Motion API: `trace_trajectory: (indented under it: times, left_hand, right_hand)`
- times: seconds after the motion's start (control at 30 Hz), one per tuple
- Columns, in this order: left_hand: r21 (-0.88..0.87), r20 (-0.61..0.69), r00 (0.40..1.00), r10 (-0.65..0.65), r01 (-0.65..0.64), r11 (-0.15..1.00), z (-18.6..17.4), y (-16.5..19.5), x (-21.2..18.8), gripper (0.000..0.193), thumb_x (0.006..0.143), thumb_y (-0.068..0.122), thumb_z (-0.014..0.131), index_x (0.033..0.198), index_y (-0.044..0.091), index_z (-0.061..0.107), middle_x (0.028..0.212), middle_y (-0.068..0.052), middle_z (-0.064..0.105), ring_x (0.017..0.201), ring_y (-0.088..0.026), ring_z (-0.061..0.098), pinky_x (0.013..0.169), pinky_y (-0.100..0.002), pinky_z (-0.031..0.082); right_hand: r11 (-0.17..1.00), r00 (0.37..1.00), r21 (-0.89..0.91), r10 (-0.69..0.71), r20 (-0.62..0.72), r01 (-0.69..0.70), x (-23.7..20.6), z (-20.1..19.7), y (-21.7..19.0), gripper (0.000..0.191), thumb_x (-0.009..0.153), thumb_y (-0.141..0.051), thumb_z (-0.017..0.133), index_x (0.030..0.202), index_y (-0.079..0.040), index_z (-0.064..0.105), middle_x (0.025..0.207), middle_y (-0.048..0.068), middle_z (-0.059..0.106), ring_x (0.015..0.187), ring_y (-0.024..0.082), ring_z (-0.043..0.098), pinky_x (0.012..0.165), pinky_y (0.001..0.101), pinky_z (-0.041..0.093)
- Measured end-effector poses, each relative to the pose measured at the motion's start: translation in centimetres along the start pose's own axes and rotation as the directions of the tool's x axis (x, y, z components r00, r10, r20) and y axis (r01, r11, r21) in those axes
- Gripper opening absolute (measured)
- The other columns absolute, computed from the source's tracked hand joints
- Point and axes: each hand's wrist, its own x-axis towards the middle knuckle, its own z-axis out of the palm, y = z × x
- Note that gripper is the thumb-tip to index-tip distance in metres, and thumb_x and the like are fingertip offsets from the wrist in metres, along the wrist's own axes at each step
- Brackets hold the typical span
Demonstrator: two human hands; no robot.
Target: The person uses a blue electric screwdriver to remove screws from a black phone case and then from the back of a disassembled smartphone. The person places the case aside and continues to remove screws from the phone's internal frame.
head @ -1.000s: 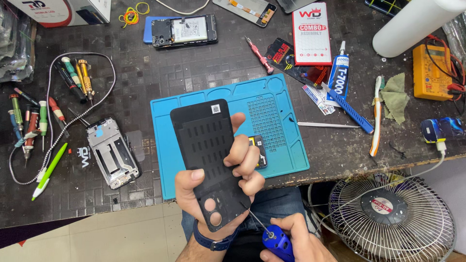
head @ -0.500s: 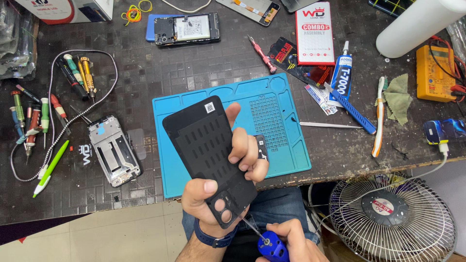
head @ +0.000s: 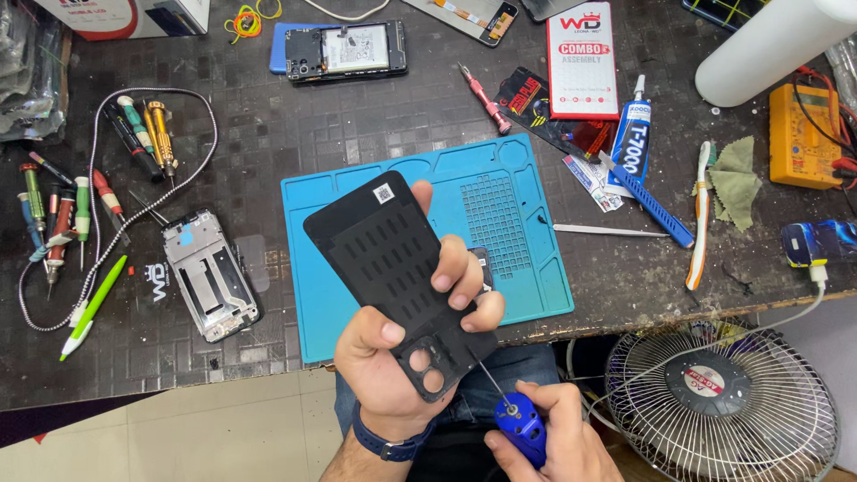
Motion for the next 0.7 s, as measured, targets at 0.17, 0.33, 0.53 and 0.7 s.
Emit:
trace_trajectory:
  times: [0.17,0.33,0.53,0.7]
  left_hand:
    - [-0.026,0.03,0.999,0.021,-0.02,0.999,-0.5,-0.1,0.2,0.101,0.067,0.017,0.064,0.162,0.013,0.031,0.094,-0.006,0.039,0.086,-0.018,0.039,0.073,-0.033,0.037]
    - [-0.004,0.049,0.998,0.028,-0.027,1.0,-0.7,0.0,-0.1,0.1,0.067,0.017,0.064,0.161,0.013,0.032,0.093,-0.005,0.038,0.086,-0.018,0.038,0.072,-0.033,0.036]
    - [-0.007,0.057,0.998,0.038,-0.037,0.999,-0.8,-0.1,-0.1,0.099,0.067,0.018,0.064,0.161,0.013,0.033,0.093,-0.005,0.038,0.086,-0.018,0.038,0.072,-0.033,0.036]
    - [0.0,0.063,0.997,0.051,-0.051,0.999,-0.8,-0.3,-0.2,0.097,0.069,0.018,0.065,0.16,0.012,0.034,0.093,-0.005,0.038,0.086,-0.018,0.038,0.072,-0.033,0.036]
  right_hand:
    - [0.987,0.983,-0.042,-0.159,-0.091,0.156,0.0,0.3,-1.1,0.061,0.066,-0.024,0.089,0.115,-0.005,0.057,0.092,0.016,0.075,0.076,0.026,0.08,0.069,0.0349,0.062]
    - [0.996,0.997,-0.068,0.068,0.034,-0.065,-0.2,0.1,-1.3,0.064,0.068,-0.028,0.091,0.12,-0.011,0.058,0.091,0.013,0.076,0.074,0.023,0.081,0.069,0.0338,0.062]
    - [0.993,0.992,-0.017,-0.12,0.023,0.12,0.0,-0.1,-0.8,0.063,0.069,-0.025,0.088,0.12,-0.007,0.056,0.092,0.014,0.074,0.076,0.023,0.08,0.068,0.0337,0.061]
    - [0.995,0.996,-0.034,-0.092,-0.006,0.091,-0.1,-0.1,-1.1,0.063,0.067,-0.025,0.089,0.119,-0.009,0.058,0.092,0.013,0.074,0.072,0.022,0.08,0.066,0.0329,0.06]
